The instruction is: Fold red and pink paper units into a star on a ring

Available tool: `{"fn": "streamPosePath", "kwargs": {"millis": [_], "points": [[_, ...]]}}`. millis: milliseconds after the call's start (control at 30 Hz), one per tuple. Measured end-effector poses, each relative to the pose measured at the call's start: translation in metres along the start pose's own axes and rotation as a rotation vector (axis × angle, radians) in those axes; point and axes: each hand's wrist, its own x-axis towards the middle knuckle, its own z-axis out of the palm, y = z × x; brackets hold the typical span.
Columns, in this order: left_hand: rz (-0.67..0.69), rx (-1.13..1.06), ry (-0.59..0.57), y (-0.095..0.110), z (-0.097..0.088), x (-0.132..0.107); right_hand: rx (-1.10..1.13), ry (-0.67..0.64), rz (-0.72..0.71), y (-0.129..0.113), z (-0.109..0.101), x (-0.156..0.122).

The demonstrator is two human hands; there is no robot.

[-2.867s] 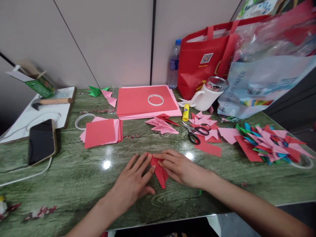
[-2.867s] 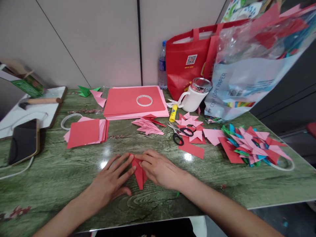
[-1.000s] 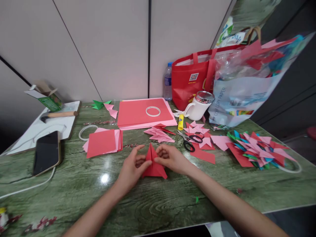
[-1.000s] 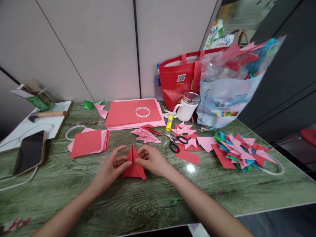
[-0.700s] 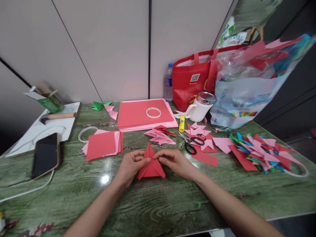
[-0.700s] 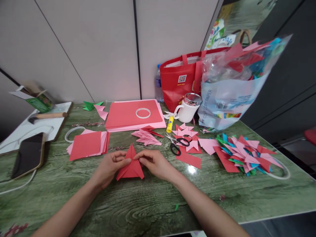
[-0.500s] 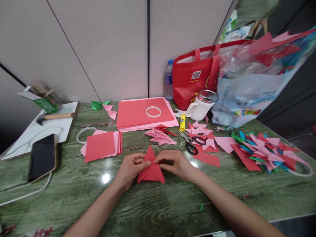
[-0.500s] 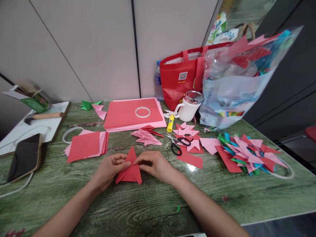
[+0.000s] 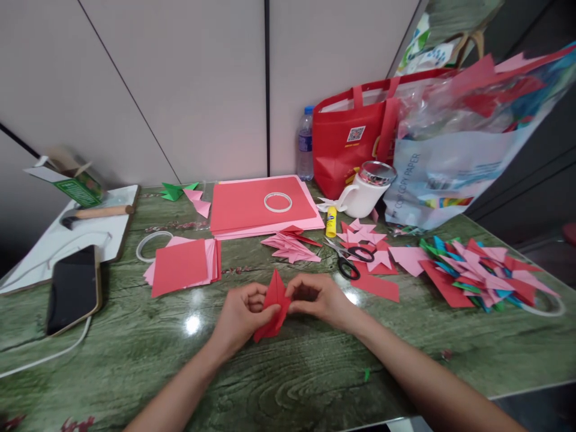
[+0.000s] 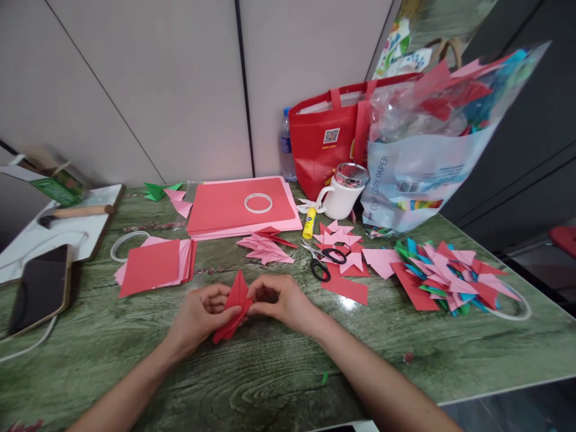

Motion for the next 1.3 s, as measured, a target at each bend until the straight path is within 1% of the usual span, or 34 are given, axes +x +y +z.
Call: {"fn": "streamPosePath", "kwargs": {"millis": [67, 200, 267, 333, 467, 567, 633, 733, 833, 900, 1033, 1167, 1300], "points": [[0.034, 0.013, 0.012, 0.0, 0.001, -0.002, 0.022, -0.002, -0.015, 0.0, -0.001, -0.001], [0.076, 0.043, 0.004, 0.0, 0.002, -0.006, -0.071, -0.013, -0.142, -0.003, -0.004, -0.001], [0.083, 0.05, -0.005, 0.0, 0.003, -0.007, -0.104, -0.016, -0.165, -0.005, -0.004, 0.0], [0.076, 0.039, -0.018, -0.001, 0.005, -0.008, -0.08, -0.024, -0.113, -0.006, -0.003, 0.0], [0.029, -0.011, -0.037, -0.001, 0.008, -0.01, 0.054, -0.016, 0.058, -0.007, 0.0, -0.001], [0.005, -0.044, -0.067, 0.0, 0.007, -0.01, 0.082, -0.024, 0.079, -0.008, 0.0, -0.002], [0.001, -0.064, -0.123, 0.0, 0.005, -0.009, 0.092, -0.041, 0.09, -0.008, -0.002, -0.001], [0.015, -0.084, -0.201, -0.001, -0.001, -0.007, 0.07, -0.057, 0.123, -0.009, -0.004, 0.0], [0.042, -0.121, -0.244, -0.002, -0.001, -0.007, 0.036, -0.055, 0.148, -0.01, -0.005, 0.002], [0.037, -0.094, -0.219, -0.002, 0.002, -0.009, 0.025, -0.055, 0.158, -0.01, -0.004, 0.002], [0.0, 0.007, -0.049, -0.003, 0.011, -0.011, 0.001, -0.06, 0.181, -0.01, 0.0, 0.002], [-0.035, -0.076, -0.037, -0.004, 0.014, -0.011, -0.009, -0.069, 0.152, -0.01, 0.002, 0.001], [-0.078, -0.126, -0.037, -0.004, 0.012, -0.01, 0.016, -0.134, 0.114, -0.011, 0.001, 0.0]]}}
